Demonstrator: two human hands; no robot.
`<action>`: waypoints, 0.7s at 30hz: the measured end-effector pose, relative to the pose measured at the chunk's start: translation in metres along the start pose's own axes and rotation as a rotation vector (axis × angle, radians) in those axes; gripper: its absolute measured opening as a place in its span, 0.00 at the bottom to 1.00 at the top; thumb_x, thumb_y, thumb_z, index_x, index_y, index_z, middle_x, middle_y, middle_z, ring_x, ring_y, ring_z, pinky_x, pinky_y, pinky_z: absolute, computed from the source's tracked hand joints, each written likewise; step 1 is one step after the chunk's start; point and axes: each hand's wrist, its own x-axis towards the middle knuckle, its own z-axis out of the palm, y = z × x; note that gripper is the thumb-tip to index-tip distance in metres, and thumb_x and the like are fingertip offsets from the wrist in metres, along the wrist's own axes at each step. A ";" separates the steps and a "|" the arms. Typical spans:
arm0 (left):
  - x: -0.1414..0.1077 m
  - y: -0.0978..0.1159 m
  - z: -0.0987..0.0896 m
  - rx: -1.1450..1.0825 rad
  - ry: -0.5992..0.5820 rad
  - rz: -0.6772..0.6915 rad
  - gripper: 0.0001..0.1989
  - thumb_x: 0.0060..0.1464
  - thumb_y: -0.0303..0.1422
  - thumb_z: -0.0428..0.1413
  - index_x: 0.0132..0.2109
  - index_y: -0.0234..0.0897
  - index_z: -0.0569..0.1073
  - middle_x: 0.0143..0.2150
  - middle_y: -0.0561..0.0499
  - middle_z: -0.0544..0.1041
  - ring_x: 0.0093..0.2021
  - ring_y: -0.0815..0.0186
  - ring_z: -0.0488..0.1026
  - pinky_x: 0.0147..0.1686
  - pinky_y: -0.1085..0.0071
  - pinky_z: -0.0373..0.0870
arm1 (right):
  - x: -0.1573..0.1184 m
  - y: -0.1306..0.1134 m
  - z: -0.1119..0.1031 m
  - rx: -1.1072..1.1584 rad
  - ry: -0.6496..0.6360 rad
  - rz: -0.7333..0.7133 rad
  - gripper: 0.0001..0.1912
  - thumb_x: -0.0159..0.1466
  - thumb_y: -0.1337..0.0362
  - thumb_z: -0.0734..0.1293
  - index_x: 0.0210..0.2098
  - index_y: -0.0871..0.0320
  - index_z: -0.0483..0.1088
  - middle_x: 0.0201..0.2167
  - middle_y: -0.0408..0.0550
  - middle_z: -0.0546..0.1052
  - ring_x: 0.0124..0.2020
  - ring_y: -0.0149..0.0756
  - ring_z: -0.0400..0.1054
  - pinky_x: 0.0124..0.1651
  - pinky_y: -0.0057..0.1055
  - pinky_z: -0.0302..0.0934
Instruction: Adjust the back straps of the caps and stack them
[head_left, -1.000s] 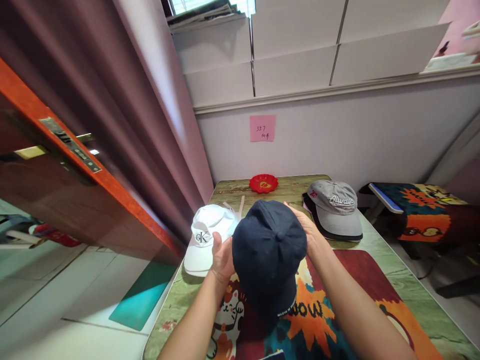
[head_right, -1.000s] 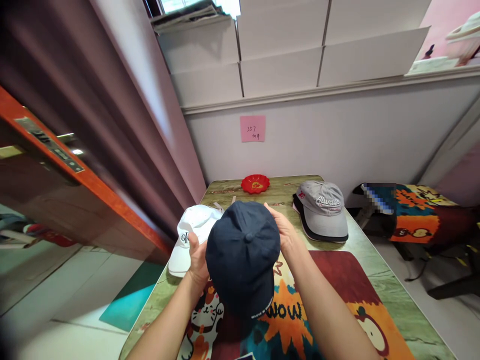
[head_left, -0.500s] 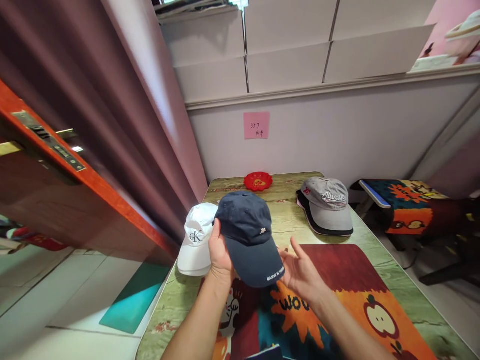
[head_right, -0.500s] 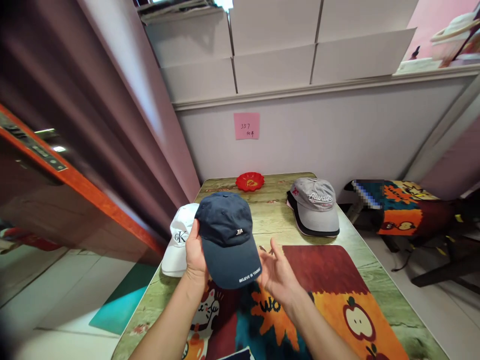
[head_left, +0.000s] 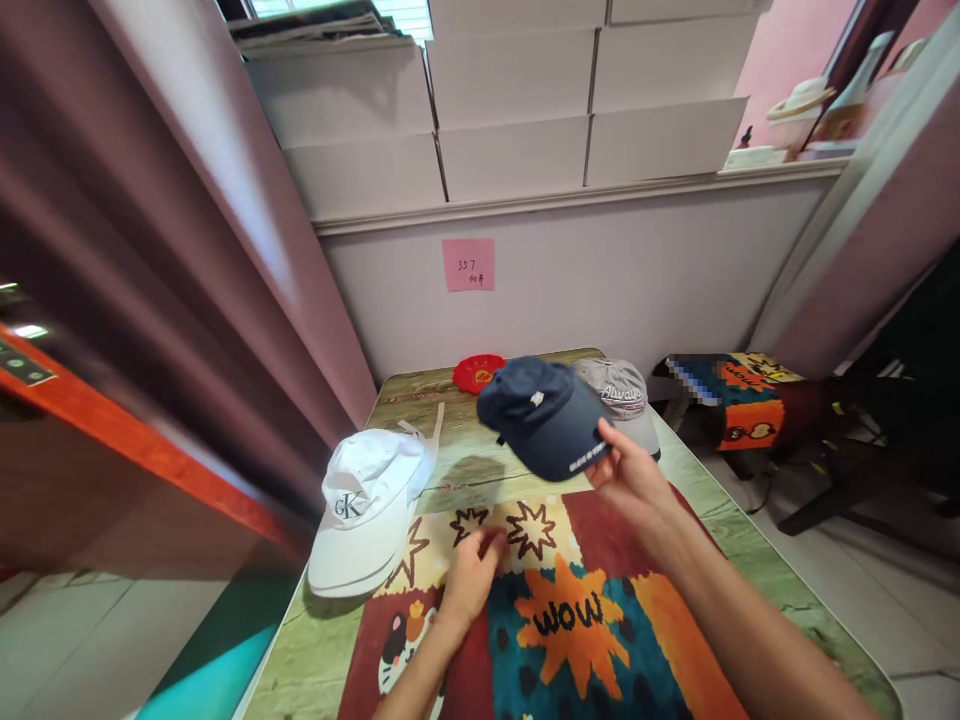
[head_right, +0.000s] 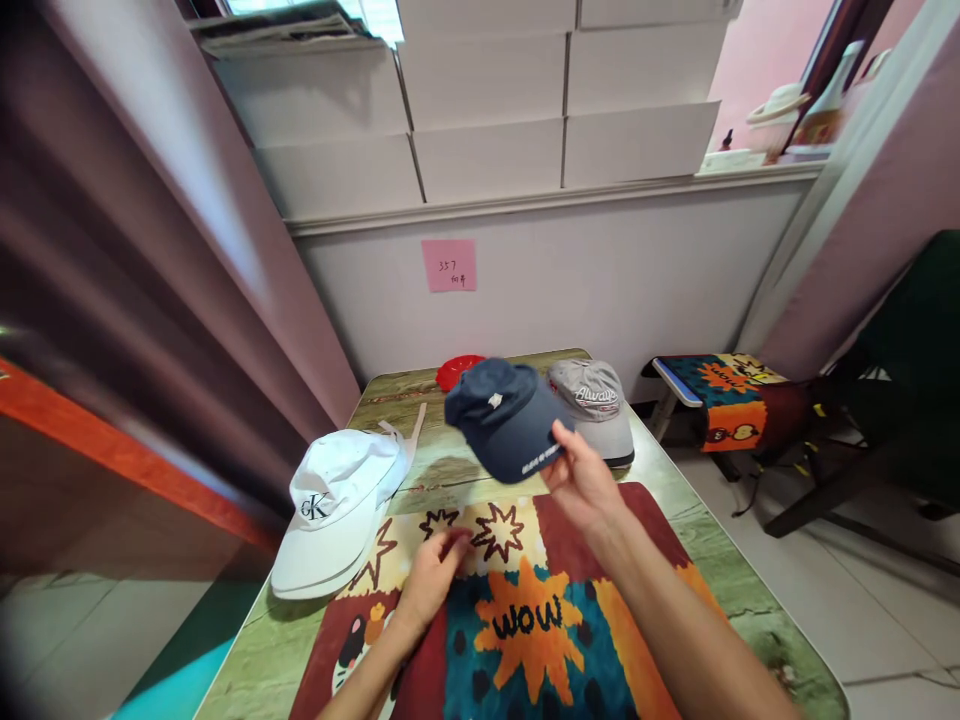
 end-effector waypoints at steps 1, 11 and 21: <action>-0.003 -0.009 0.001 0.099 0.012 0.058 0.18 0.57 0.47 0.56 0.41 0.37 0.80 0.39 0.43 0.83 0.42 0.53 0.79 0.43 0.60 0.76 | 0.013 -0.014 0.008 0.004 -0.016 -0.050 0.10 0.65 0.73 0.67 0.45 0.60 0.75 0.37 0.47 0.84 0.32 0.33 0.80 0.35 0.26 0.77; -0.010 -0.019 0.004 0.208 0.037 0.196 0.12 0.59 0.39 0.53 0.41 0.39 0.79 0.37 0.48 0.81 0.34 0.62 0.77 0.34 0.69 0.73 | 0.112 -0.083 -0.043 -0.167 0.298 -0.368 0.05 0.66 0.72 0.66 0.36 0.58 0.73 0.31 0.41 0.81 0.31 0.26 0.77 0.39 0.23 0.75; -0.011 -0.018 0.004 0.203 0.029 0.190 0.11 0.60 0.40 0.54 0.40 0.41 0.79 0.37 0.48 0.81 0.33 0.60 0.76 0.33 0.68 0.71 | 0.121 -0.056 -0.150 -0.440 0.535 -0.281 0.12 0.56 0.70 0.73 0.34 0.57 0.67 0.24 0.37 0.75 0.23 0.31 0.73 0.25 0.28 0.72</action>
